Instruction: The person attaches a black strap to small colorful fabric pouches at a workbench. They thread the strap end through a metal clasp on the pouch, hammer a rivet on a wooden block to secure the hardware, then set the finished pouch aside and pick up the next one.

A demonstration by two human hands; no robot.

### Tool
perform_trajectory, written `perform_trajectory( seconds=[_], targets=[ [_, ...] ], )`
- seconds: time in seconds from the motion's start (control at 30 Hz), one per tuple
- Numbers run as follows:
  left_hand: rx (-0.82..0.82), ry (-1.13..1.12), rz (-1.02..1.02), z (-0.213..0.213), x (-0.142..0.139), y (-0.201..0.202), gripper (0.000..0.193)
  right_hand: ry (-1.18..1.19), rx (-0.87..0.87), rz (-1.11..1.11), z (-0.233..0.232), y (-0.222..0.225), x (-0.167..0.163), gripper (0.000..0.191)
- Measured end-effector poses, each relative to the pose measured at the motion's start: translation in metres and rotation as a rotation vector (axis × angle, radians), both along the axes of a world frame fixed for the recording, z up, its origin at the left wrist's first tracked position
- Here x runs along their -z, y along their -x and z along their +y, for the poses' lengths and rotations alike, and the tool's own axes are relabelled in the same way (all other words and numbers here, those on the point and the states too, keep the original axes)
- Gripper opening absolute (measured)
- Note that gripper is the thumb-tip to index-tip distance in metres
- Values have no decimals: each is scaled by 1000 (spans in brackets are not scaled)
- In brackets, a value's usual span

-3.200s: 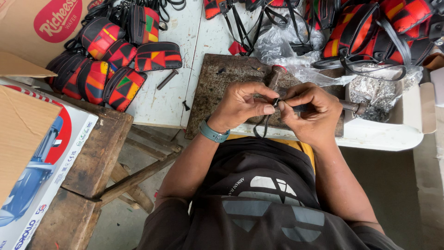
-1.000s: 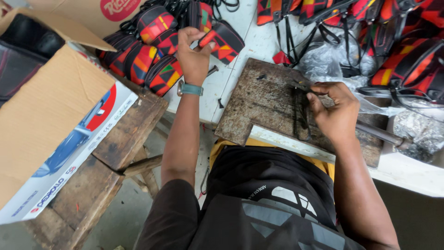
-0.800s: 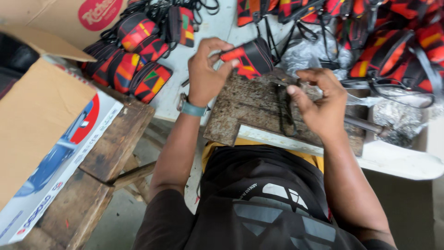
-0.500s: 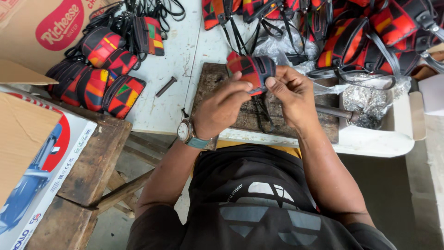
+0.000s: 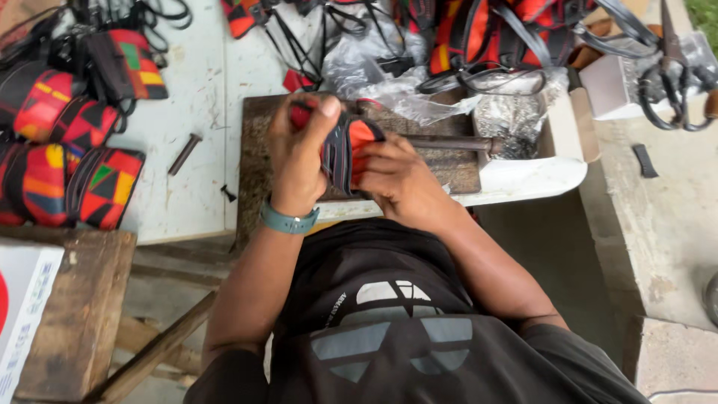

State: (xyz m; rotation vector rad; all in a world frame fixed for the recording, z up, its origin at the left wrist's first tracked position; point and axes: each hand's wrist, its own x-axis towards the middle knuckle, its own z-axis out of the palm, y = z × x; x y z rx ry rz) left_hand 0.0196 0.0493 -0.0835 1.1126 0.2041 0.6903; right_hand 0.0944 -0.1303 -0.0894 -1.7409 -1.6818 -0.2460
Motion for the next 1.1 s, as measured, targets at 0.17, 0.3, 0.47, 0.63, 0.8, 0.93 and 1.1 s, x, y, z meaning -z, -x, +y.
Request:
perform_trajectory(
  seconds=[0.17,0.3,0.47,0.63,0.8,0.93,1.1],
  targets=[
    [-145,-474,-49,-7,9,17,28,-61,-26,237,-47,-14,-5,21],
    [-174,-661,80,-4,10,30,33,-87,585,298,-118,-84,-15,15],
    [-153,-764,195,-7,20,33,28,362,800,-155,-133,-166,3,4],
    [-136,-756,128,-5,27,35,30,403,782,-184,-118,-189,24,13],
    [-114,-717,155,-5,26,41,30,398,816,-360,-116,-181,32,14],
    [-262,-672,161,-9,22,37,27,385,852,-244,-118,-173,26,17],
    [-287,-593,97,-13,17,23,28,408,827,-260,-118,-170,21,12]
  ],
)
